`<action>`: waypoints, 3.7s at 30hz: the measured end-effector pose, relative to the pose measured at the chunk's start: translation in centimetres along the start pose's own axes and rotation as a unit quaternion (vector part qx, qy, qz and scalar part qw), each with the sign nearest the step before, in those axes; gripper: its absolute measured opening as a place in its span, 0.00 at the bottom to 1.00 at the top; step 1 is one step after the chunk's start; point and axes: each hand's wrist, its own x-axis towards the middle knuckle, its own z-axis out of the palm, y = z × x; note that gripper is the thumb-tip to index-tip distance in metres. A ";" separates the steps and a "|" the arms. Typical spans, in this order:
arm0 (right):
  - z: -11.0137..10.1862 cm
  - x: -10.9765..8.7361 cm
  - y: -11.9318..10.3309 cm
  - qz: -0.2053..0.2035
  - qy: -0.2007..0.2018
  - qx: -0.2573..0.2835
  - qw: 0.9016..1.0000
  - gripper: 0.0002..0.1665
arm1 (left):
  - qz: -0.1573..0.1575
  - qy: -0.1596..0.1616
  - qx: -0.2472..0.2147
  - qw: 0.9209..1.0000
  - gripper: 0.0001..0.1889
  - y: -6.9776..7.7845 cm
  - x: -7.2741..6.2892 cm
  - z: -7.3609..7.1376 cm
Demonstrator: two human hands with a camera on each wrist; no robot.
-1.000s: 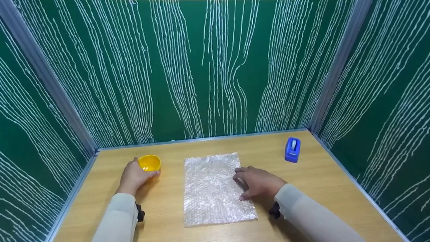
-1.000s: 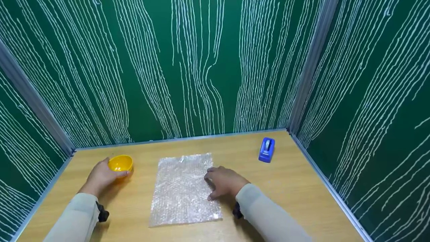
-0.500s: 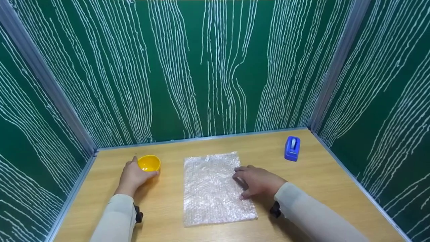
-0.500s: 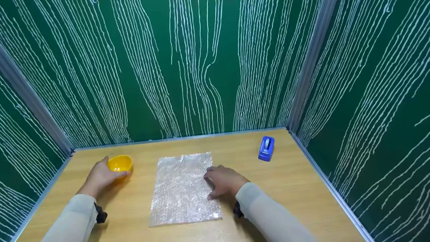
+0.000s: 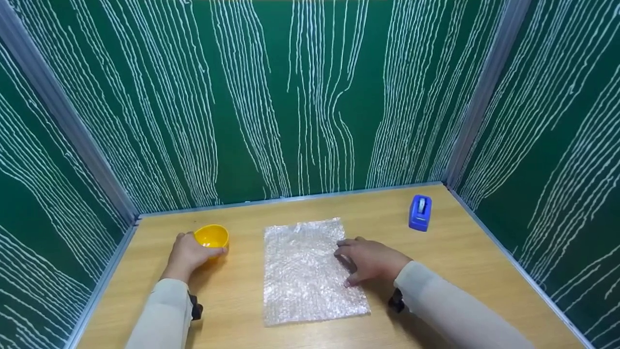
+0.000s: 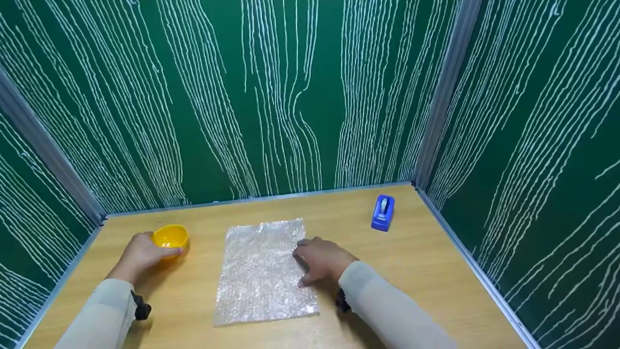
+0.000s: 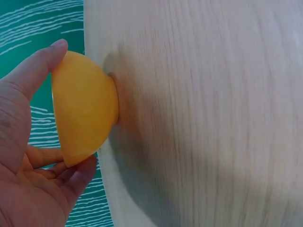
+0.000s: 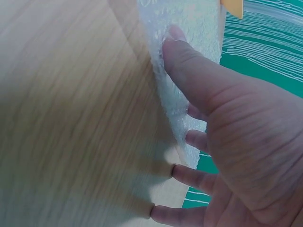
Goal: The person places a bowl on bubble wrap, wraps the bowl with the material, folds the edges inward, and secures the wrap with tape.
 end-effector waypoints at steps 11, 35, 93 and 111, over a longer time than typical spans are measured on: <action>0.0 0.1 0.2 0.012 -0.010 -0.002 1.000 0.50 | 0.048 0.017 0.006 0.999 0.62 1.0 -1.1 0.9; -0.3 0.0 -0.1 -0.006 -0.009 -0.004 1.000 0.50 | 0.139 0.014 0.009 0.990 0.56 6.5 -4.9 5.7; -0.2 0.9 -0.2 0.009 -0.012 -0.006 1.000 0.47 | 0.232 -0.131 0.006 0.964 0.56 11.7 -10.3 15.5; -0.4 0.7 -0.6 0.009 -0.012 0.011 1.000 0.48 | 0.212 -0.146 0.023 0.966 0.56 11.5 -9.8 14.9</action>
